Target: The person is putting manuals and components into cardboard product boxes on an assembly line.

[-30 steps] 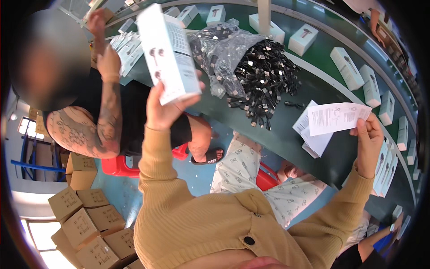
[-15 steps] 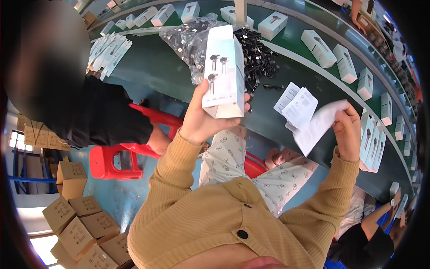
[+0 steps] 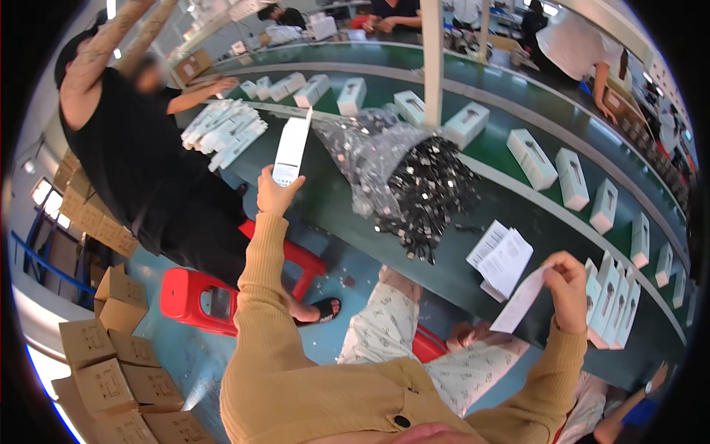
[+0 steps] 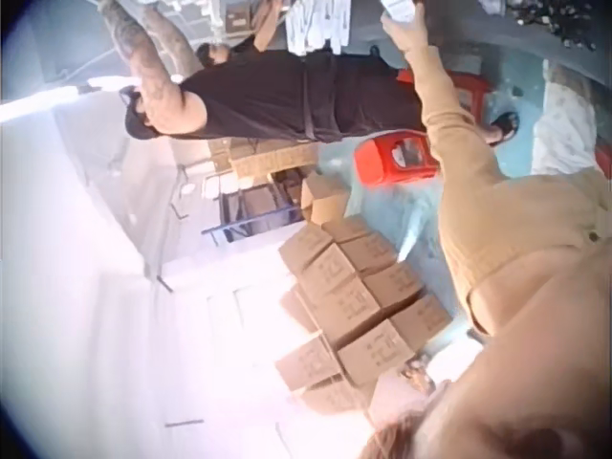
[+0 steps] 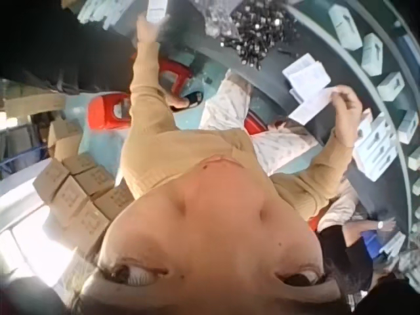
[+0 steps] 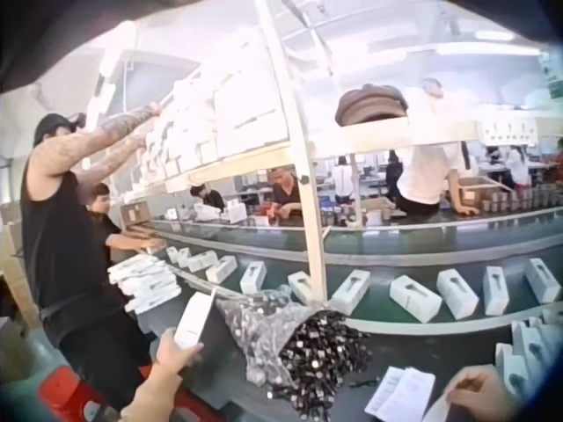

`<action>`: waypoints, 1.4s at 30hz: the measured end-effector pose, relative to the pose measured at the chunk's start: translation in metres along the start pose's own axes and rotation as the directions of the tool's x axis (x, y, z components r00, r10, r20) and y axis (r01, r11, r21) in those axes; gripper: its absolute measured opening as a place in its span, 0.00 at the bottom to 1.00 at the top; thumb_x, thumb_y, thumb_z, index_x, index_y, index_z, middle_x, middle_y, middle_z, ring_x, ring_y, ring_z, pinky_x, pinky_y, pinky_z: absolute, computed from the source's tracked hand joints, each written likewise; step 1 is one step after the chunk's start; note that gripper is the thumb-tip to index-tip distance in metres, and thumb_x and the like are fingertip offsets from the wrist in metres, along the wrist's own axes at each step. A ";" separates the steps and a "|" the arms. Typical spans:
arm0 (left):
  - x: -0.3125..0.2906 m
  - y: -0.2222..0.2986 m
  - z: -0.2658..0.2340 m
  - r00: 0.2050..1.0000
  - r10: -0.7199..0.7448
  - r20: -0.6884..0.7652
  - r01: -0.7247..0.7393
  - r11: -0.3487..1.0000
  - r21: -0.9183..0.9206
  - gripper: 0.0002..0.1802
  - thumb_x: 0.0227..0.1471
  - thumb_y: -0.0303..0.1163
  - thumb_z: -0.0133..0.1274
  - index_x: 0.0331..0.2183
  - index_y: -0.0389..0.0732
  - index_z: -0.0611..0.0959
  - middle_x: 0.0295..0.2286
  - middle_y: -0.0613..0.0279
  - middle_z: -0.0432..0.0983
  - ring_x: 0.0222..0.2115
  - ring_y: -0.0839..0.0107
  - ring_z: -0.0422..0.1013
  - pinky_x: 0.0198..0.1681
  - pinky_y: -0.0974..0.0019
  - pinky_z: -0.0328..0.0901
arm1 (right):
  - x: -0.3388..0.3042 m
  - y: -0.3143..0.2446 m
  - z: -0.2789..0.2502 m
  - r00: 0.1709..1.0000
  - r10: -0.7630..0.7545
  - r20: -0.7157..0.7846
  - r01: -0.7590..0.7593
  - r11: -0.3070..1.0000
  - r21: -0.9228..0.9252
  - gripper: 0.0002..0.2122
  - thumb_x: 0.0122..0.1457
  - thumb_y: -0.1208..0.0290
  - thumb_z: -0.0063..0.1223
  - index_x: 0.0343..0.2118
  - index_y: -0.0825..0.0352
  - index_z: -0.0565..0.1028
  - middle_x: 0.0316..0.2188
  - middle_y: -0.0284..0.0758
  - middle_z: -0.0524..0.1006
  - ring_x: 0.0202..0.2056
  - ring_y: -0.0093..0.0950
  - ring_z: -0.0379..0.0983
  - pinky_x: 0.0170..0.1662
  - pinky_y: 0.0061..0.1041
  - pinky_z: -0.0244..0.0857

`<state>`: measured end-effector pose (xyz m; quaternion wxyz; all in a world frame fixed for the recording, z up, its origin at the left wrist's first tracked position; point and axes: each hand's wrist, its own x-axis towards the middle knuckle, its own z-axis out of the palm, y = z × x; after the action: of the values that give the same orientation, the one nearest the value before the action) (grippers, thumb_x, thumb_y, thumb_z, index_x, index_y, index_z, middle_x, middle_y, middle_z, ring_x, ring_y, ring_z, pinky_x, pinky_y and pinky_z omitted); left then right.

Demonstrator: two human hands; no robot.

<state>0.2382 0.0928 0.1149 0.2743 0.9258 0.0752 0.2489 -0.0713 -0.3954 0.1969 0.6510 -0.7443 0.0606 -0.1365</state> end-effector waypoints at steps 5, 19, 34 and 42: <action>0.021 -0.018 -0.008 0.989 -0.001 -0.150 0.005 1.000 0.028 0.47 0.30 0.52 0.68 0.51 0.43 0.68 0.46 0.52 0.69 0.45 0.53 0.69 0.45 0.54 0.66 | -0.003 0.011 -0.008 0.998 0.059 -0.029 -0.057 0.997 0.042 0.04 0.51 0.81 0.47 0.29 0.67 0.72 0.22 0.24 0.70 0.23 0.13 0.64 0.27 0.12 0.56; 0.111 -0.058 0.034 0.972 -0.214 -0.098 0.230 0.949 0.217 0.49 0.29 0.39 0.72 0.54 0.44 0.66 0.54 0.42 0.56 0.55 0.44 0.57 0.53 0.54 0.62 | 0.008 0.031 -0.009 0.986 0.134 -0.098 -0.131 0.991 0.036 0.03 0.55 0.79 0.49 0.33 0.67 0.73 0.22 0.25 0.72 0.19 0.13 0.65 0.23 0.11 0.58; -0.027 0.137 -0.179 0.573 0.546 -0.611 -0.795 0.190 -0.576 0.37 0.49 0.34 0.59 0.56 0.32 0.62 0.54 0.51 0.62 0.55 0.58 0.61 0.59 0.56 0.56 | -0.020 0.002 -0.033 0.963 -0.007 -0.268 -0.011 0.998 -0.064 0.04 0.60 0.73 0.47 0.34 0.68 0.72 0.18 0.28 0.72 0.16 0.15 0.67 0.17 0.10 0.52; -0.111 0.172 -0.180 0.854 0.327 -0.405 -0.431 0.008 -0.903 0.31 0.51 0.31 0.55 0.54 0.30 0.64 0.53 0.50 0.64 0.52 0.59 0.64 0.56 0.60 0.60 | -0.024 -0.037 -0.019 0.968 -0.114 -0.224 0.128 0.991 0.049 0.08 0.61 0.69 0.47 0.38 0.67 0.73 0.42 0.39 0.77 0.38 0.25 0.77 0.30 0.15 0.66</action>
<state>0.0516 0.0028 0.2929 0.7284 0.4875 -0.3453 0.3355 -0.1027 -0.4014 0.2325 0.6538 -0.7060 0.0825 -0.2594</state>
